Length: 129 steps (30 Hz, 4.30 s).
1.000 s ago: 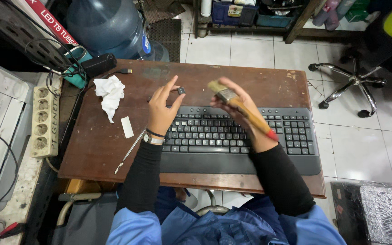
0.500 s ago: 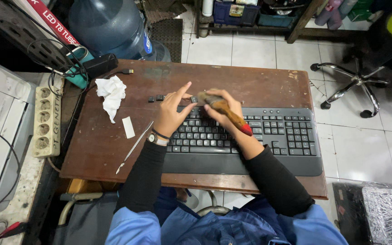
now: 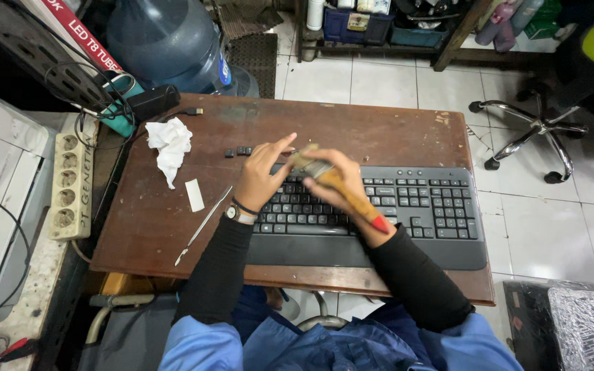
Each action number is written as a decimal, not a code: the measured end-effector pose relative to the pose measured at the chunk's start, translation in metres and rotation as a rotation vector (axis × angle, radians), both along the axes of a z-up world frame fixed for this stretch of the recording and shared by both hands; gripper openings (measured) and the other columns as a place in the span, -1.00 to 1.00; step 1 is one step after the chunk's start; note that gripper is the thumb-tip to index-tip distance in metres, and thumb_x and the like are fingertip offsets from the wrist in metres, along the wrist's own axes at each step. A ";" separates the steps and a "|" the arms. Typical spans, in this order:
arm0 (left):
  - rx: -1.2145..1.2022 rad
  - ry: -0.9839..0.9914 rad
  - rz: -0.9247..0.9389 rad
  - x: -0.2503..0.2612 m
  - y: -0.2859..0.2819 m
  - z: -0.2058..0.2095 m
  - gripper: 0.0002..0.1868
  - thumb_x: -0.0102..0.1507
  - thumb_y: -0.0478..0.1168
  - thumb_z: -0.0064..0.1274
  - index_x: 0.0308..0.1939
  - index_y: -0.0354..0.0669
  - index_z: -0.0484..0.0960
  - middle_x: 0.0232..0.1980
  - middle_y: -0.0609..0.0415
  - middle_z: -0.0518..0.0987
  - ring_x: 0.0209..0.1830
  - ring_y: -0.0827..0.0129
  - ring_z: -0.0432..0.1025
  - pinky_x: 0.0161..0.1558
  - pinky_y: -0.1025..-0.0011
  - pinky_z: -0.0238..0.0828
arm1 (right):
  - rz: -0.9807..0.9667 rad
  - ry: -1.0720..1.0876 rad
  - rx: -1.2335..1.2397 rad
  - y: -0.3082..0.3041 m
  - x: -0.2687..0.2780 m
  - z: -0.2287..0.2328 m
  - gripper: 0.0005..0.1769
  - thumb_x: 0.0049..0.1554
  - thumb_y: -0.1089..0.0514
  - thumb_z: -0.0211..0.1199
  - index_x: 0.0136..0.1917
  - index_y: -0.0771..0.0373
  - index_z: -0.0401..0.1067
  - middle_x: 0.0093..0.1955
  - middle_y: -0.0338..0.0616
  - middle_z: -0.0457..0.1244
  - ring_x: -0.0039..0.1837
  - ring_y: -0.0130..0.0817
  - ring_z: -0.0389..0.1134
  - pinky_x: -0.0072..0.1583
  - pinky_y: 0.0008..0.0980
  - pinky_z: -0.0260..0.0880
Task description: The person cleans a black computer keyboard using a paintbrush to sweep dust from the keys and between them. They also use a metal tool to remove individual keycaps, clean the exposed areas, and then place the keycaps back onto the keyboard.
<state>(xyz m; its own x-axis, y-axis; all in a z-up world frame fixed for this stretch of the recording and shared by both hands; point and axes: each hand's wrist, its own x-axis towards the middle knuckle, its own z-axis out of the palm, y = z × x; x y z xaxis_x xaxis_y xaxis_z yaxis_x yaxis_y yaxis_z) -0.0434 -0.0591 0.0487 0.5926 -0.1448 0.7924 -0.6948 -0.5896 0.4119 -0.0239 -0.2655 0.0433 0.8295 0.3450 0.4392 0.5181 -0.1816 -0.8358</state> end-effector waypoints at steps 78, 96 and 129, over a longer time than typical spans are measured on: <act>-0.085 0.293 0.048 0.004 0.008 -0.014 -0.72 0.33 -0.29 0.12 0.12 -0.04 0.67 -0.11 0.06 0.67 -0.12 0.17 0.62 -0.11 0.39 0.59 | -0.086 -0.281 0.163 0.009 -0.001 0.015 -0.85 0.23 0.17 0.28 0.05 0.24 0.53 0.24 0.14 0.32 0.28 0.13 0.36 0.31 0.03 0.26; -0.960 0.625 -0.132 0.011 0.026 -0.019 -0.72 0.29 -0.34 0.18 0.09 -0.26 0.67 0.05 -0.26 0.65 -0.06 0.22 0.62 -0.05 0.52 0.63 | -0.240 0.237 -0.833 -0.046 0.043 0.005 -0.33 0.24 -0.34 0.12 0.42 0.12 0.32 -0.18 0.17 0.42 0.07 0.25 0.44 0.09 0.17 0.40; 0.140 0.466 0.369 -0.048 0.030 -0.039 -0.88 0.16 -0.02 0.26 -0.22 0.38 0.73 0.23 0.33 0.43 0.38 0.26 0.16 0.27 0.11 -0.16 | 0.174 0.460 -0.617 -0.085 0.073 -0.014 -0.45 0.03 -0.09 0.40 0.27 0.07 0.51 -0.45 -0.23 0.28 -0.29 -0.29 0.34 -0.13 -0.32 0.32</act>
<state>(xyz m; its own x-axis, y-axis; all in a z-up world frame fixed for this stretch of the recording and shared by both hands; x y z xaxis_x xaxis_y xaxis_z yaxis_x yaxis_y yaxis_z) -0.0912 -0.0286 0.0095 0.9032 0.0519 0.4262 -0.2000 -0.8275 0.5246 0.0496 -0.3506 0.0298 0.7931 0.5564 -0.2478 0.2083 -0.6301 -0.7481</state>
